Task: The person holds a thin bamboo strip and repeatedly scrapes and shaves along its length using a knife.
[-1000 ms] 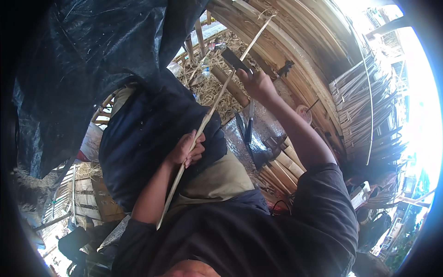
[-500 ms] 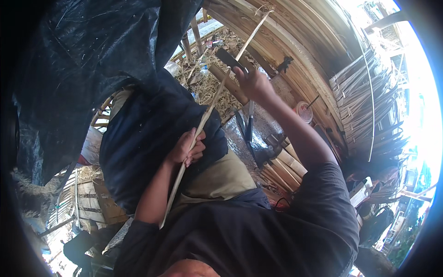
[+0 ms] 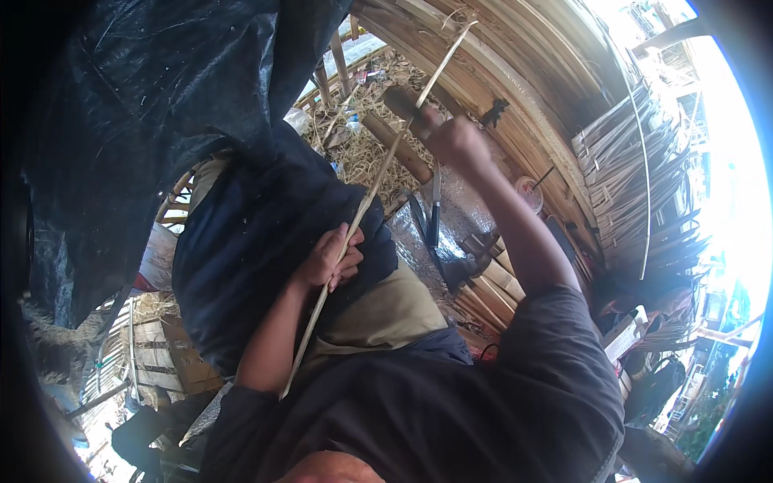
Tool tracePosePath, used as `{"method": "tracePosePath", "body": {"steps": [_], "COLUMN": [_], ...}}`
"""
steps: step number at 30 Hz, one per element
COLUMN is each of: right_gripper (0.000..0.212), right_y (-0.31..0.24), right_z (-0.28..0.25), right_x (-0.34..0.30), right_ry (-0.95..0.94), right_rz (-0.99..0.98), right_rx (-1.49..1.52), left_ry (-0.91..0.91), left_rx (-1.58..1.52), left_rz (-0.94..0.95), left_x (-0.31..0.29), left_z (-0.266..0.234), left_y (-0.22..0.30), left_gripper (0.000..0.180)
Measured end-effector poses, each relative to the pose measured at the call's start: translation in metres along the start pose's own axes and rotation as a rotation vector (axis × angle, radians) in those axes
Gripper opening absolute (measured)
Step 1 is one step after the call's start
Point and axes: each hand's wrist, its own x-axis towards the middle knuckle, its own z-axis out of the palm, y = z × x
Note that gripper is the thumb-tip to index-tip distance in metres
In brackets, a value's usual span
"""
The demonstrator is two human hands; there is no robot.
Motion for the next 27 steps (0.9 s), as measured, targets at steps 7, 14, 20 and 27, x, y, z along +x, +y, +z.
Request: {"method": "tracePosePath", "body": {"steps": [7,14,20,27], "right_gripper": [0.062,0.077,0.067,0.078], "right_y": [-0.013,-0.027,-0.012,-0.004], "right_z": [-0.007,0.007,0.026,-0.007], "right_x": [-0.013,-0.041,-0.065,-0.039], "right_ry": [-0.007,0.003,0.269,0.108], "right_rz": [-0.13,0.013,-0.184,0.017], "right_rx": [-0.169,-0.07,-0.119,-0.124], "left_ry": [0.014,0.005,-0.032,0.104], "left_rx": [-0.014,0.005,-0.014,0.263], "left_rz": [-0.007,0.018,0.002,0.169], "left_x": [-0.001,0.0,-0.002,0.008], "left_z": [0.002,-0.003,-0.006,0.006], "left_y": [0.0,-0.005,-0.004,-0.008], "left_gripper": [0.047,0.047,0.047,0.039]}}
